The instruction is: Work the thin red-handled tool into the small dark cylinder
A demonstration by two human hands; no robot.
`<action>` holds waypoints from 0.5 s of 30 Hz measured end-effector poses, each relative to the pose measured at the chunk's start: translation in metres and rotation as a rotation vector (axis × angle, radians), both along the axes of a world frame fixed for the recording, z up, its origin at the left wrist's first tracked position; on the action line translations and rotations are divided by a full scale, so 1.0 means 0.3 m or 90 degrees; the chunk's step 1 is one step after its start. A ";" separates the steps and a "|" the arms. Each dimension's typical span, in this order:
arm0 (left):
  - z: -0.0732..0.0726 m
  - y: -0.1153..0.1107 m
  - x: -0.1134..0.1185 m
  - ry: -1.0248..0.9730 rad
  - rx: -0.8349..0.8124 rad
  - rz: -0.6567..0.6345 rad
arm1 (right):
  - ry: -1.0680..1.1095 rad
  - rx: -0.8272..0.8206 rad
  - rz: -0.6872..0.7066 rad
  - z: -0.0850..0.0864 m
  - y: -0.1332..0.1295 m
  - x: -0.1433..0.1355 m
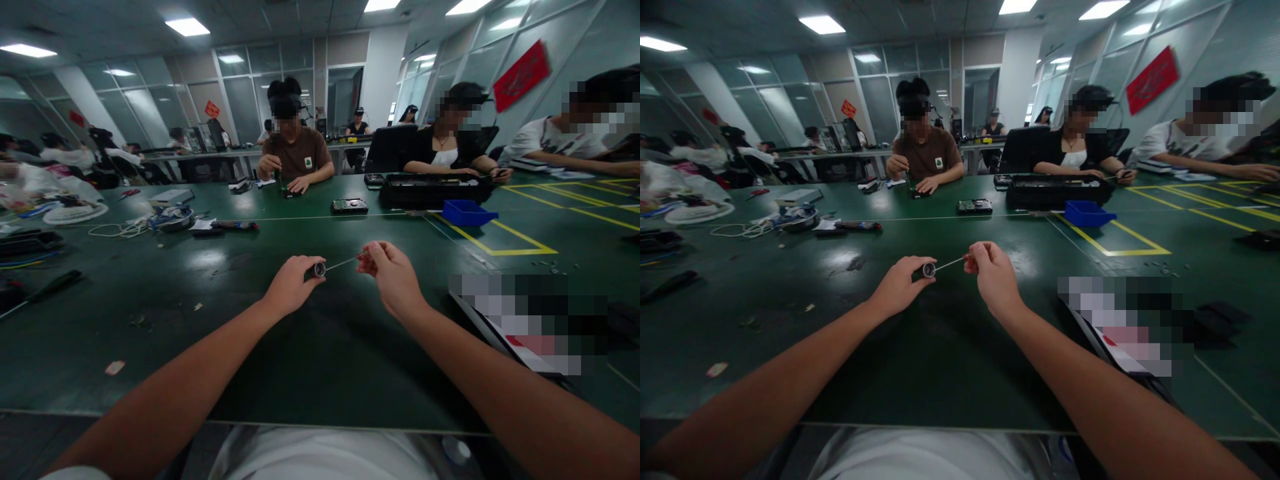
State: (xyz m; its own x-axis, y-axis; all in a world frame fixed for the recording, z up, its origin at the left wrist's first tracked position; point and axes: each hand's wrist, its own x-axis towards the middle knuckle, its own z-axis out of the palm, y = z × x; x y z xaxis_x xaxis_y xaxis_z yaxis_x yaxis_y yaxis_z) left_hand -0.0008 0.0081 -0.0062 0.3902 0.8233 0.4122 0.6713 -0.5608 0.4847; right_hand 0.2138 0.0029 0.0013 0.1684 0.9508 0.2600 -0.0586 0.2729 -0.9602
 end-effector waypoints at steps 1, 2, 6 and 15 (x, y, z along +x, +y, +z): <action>0.001 -0.002 0.002 0.001 -0.007 0.002 | -0.024 0.020 0.002 0.002 -0.006 -0.003; 0.001 -0.005 0.003 0.002 -0.011 0.002 | -0.047 0.039 0.004 0.004 -0.012 -0.007; 0.005 -0.012 0.008 0.003 -0.019 0.000 | -0.106 0.080 0.001 0.013 -0.031 -0.015; -0.004 -0.013 0.008 0.007 -0.028 -0.003 | -0.160 0.120 -0.037 0.035 -0.059 -0.015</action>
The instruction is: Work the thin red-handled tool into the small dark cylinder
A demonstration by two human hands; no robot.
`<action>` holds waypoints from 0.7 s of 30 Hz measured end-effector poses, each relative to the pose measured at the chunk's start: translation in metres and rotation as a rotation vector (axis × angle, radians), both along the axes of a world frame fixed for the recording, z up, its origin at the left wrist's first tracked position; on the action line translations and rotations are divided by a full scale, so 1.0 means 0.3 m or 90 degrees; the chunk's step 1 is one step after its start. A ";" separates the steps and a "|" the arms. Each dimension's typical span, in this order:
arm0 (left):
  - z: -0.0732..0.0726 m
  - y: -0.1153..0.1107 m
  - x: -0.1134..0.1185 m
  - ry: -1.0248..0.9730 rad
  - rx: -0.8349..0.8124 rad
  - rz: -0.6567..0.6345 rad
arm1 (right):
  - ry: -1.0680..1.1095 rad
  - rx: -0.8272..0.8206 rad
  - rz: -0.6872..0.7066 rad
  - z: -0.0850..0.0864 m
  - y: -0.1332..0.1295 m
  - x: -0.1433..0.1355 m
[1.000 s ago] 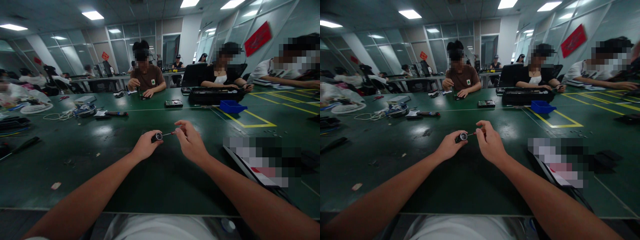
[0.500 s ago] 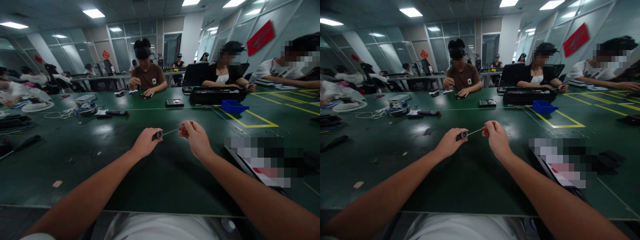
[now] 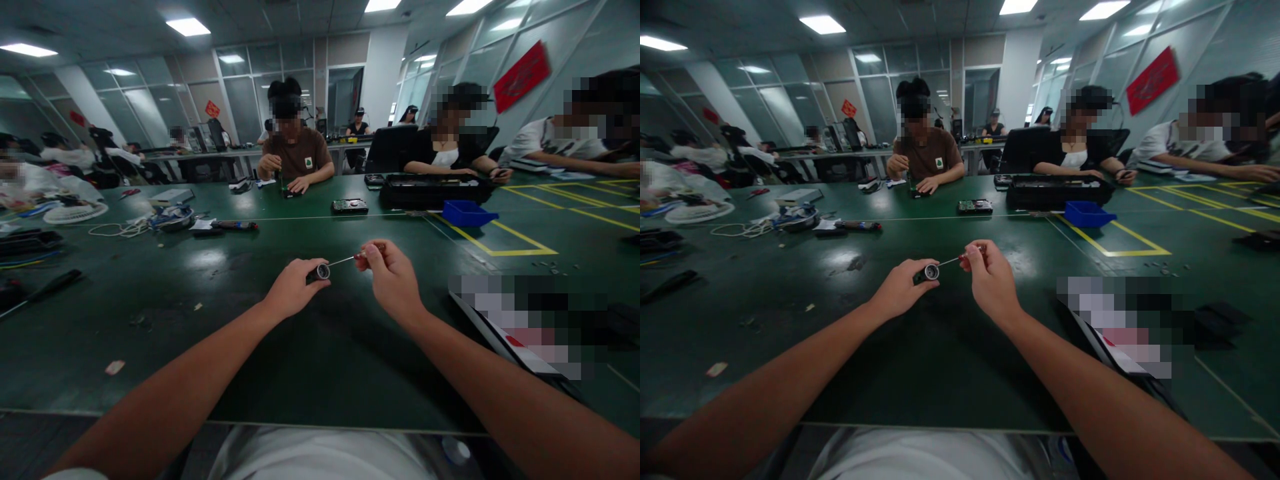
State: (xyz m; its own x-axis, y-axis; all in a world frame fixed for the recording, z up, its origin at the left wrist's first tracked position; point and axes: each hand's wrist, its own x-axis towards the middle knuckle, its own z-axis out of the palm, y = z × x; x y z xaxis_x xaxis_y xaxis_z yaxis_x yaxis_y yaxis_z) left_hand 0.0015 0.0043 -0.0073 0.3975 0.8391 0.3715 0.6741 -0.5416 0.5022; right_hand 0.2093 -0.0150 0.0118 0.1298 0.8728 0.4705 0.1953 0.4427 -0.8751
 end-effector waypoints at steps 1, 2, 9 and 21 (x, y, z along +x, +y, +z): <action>-0.001 0.000 0.000 0.002 0.001 -0.001 | -0.005 0.005 0.004 0.002 -0.003 -0.001; 0.000 0.000 0.000 0.003 0.000 -0.001 | -0.011 0.009 0.009 0.003 -0.004 -0.002; 0.001 0.003 -0.002 -0.001 -0.004 0.006 | -0.028 0.025 0.033 0.002 -0.003 -0.003; -0.005 0.004 -0.001 -0.016 -0.006 -0.004 | -0.116 0.040 -0.007 0.003 -0.019 -0.001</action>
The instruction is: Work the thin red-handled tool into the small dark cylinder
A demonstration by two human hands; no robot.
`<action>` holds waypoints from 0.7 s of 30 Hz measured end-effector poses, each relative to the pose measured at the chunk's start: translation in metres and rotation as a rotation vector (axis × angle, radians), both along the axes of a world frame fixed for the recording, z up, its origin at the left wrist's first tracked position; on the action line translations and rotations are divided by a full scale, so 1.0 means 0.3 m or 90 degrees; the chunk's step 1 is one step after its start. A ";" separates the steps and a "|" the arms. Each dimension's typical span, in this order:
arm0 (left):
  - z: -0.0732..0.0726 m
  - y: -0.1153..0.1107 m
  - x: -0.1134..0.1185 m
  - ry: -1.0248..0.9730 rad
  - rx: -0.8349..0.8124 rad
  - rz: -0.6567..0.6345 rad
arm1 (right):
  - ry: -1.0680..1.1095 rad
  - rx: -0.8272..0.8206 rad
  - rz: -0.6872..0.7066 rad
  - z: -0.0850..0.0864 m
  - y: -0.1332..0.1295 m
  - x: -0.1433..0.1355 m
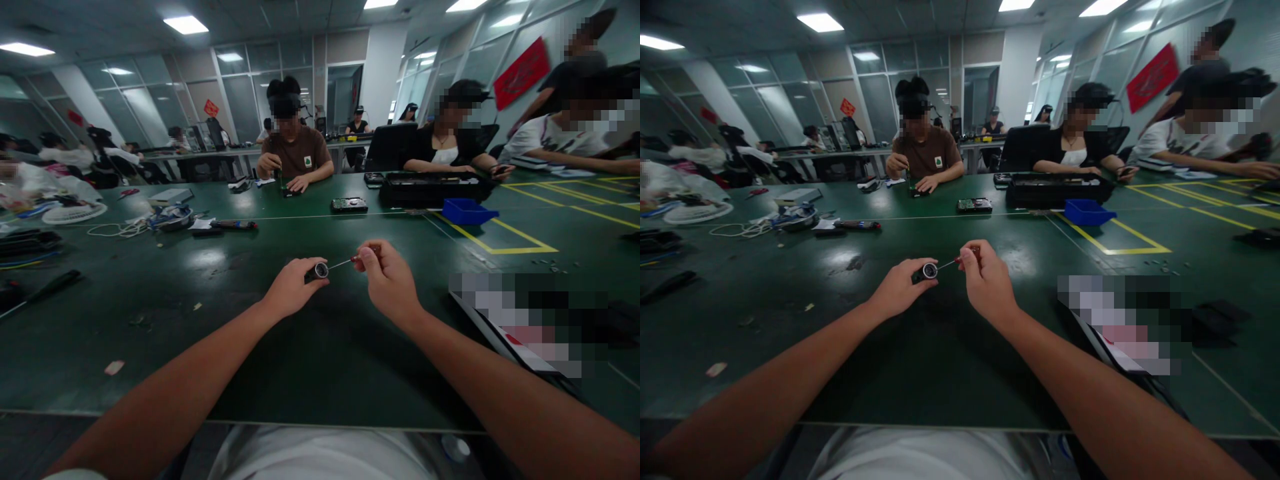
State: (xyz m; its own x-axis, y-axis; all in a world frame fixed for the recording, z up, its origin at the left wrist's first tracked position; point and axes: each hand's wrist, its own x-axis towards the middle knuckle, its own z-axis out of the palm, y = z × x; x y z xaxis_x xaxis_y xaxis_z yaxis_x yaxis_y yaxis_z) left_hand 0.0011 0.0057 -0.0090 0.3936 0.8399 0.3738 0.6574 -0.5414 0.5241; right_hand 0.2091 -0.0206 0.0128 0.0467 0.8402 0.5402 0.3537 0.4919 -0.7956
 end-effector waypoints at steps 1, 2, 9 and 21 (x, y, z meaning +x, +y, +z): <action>0.001 0.000 0.000 0.001 0.000 0.000 | -0.008 0.005 -0.013 0.000 0.000 0.001; 0.002 0.000 0.000 0.003 0.001 0.000 | -0.011 0.009 -0.019 0.000 0.000 0.002; 0.002 -0.003 0.000 0.014 0.006 0.003 | 0.025 0.021 0.012 0.000 -0.004 0.003; -0.006 -0.001 -0.001 0.016 0.022 -0.003 | -0.014 0.000 0.022 0.004 -0.001 0.005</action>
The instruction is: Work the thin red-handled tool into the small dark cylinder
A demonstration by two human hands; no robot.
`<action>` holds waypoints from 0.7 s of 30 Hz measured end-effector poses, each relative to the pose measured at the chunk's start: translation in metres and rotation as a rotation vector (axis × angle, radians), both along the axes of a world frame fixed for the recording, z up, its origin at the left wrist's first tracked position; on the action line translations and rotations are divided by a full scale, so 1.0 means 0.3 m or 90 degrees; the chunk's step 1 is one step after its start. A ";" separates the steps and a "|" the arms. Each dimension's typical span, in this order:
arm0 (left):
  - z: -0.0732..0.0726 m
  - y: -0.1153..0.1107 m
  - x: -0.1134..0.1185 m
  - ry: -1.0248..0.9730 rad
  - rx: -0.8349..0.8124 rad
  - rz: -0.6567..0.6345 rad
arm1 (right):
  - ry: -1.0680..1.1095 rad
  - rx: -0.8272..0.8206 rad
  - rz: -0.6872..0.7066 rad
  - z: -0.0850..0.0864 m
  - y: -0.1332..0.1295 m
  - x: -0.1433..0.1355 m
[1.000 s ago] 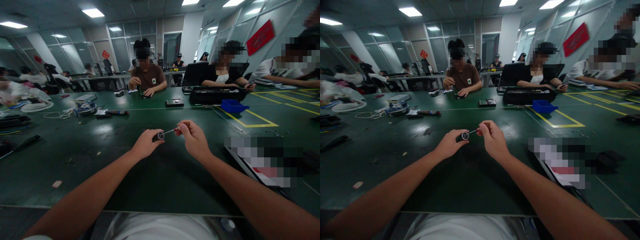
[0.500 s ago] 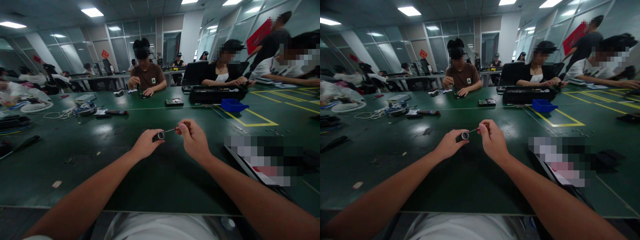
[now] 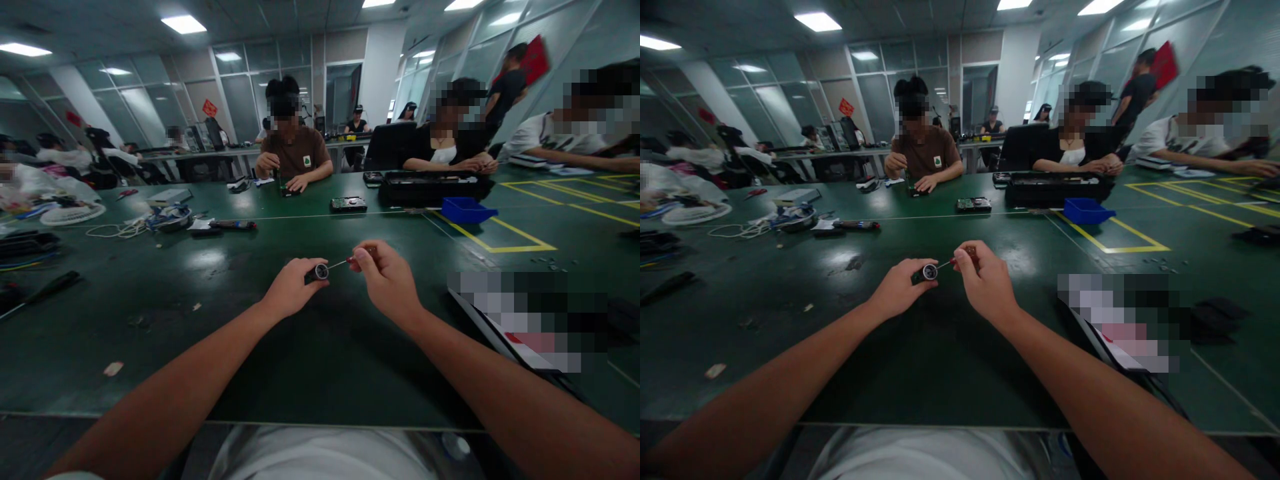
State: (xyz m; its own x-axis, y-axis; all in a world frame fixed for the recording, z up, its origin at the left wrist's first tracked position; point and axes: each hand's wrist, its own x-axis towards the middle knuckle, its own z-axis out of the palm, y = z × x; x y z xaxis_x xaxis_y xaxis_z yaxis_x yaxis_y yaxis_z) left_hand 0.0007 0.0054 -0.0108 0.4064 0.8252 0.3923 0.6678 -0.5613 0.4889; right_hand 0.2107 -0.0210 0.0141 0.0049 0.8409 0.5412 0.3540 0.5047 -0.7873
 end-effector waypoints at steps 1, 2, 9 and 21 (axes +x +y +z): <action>-0.001 0.001 -0.001 0.002 -0.001 -0.003 | -0.014 -0.011 -0.011 0.004 -0.001 0.001; -0.001 0.001 -0.002 0.003 -0.003 -0.005 | -0.027 -0.020 -0.021 0.007 -0.003 0.002; 0.003 0.004 -0.007 0.006 0.006 -0.008 | -0.005 -0.020 0.015 0.008 0.002 0.004; 0.009 0.003 -0.002 -0.024 0.017 -0.011 | 0.256 -0.125 0.048 -0.032 0.051 -0.006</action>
